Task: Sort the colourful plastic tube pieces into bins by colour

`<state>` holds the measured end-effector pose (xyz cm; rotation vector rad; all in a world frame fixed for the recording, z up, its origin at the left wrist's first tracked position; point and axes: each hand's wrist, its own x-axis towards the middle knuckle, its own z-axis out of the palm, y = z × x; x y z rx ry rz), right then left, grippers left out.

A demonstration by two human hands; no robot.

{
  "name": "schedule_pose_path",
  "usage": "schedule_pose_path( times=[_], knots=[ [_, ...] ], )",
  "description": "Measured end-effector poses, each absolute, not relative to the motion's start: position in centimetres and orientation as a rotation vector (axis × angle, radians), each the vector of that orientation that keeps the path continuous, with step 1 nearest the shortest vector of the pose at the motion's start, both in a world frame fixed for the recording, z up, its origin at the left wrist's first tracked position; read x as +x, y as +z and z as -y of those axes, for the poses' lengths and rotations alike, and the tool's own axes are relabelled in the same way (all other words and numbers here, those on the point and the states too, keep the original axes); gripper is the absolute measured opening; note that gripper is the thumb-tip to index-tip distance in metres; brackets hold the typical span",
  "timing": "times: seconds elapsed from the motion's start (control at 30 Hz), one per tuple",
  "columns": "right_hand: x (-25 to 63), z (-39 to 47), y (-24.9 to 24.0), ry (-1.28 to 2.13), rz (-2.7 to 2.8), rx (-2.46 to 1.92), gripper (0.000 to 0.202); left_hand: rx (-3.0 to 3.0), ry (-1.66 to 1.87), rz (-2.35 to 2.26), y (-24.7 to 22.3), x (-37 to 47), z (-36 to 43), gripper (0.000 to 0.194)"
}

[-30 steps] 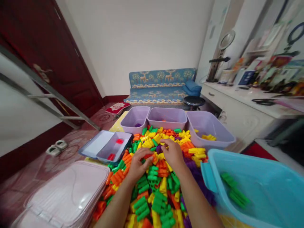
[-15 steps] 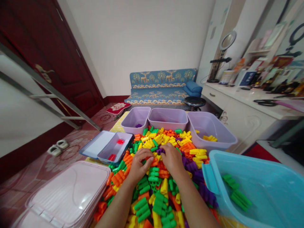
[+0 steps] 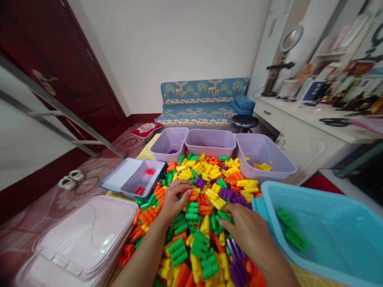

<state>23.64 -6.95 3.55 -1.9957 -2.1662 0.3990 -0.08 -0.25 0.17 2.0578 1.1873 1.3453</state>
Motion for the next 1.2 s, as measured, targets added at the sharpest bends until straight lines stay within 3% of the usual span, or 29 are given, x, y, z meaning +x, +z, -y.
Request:
schedule_pose_path(
  times=[0.13, 0.43, 0.7, 0.83, 1.0, 1.2],
  knots=[
    [21.5, 7.2, 2.5, 0.419, 2.208, -1.925, 0.049, 2.056, 1.351, -1.194, 0.0, -0.1, 0.2, 0.014],
    [19.2, 4.1, 0.3, 0.642, 1.462, -1.552, 0.053, 2.047, 1.363, -1.195, 0.0, 0.1, 0.1, 0.015],
    [20.2, 5.2, 2.1, 0.542, 1.451, -1.442, 0.029, 2.048, 1.385, -1.189, -0.2, 0.2, 0.0, 0.014],
    [20.5, 6.7, 4.6, 0.557, 0.867, -1.285, 0.035, 2.056, 1.385, -1.195, -0.2, 0.2, 0.0, 0.014],
    [22.0, 7.5, 6.8, 0.655, 0.391, -0.816, 0.018, 2.055, 1.378, -1.203, 0.0, 0.2, 0.2, 0.013],
    [22.7, 7.0, 5.5, 0.739, 0.440, -0.863, 0.041, 2.061, 1.357, -1.227, 0.1, 0.2, 0.2, 0.014]
  ],
)
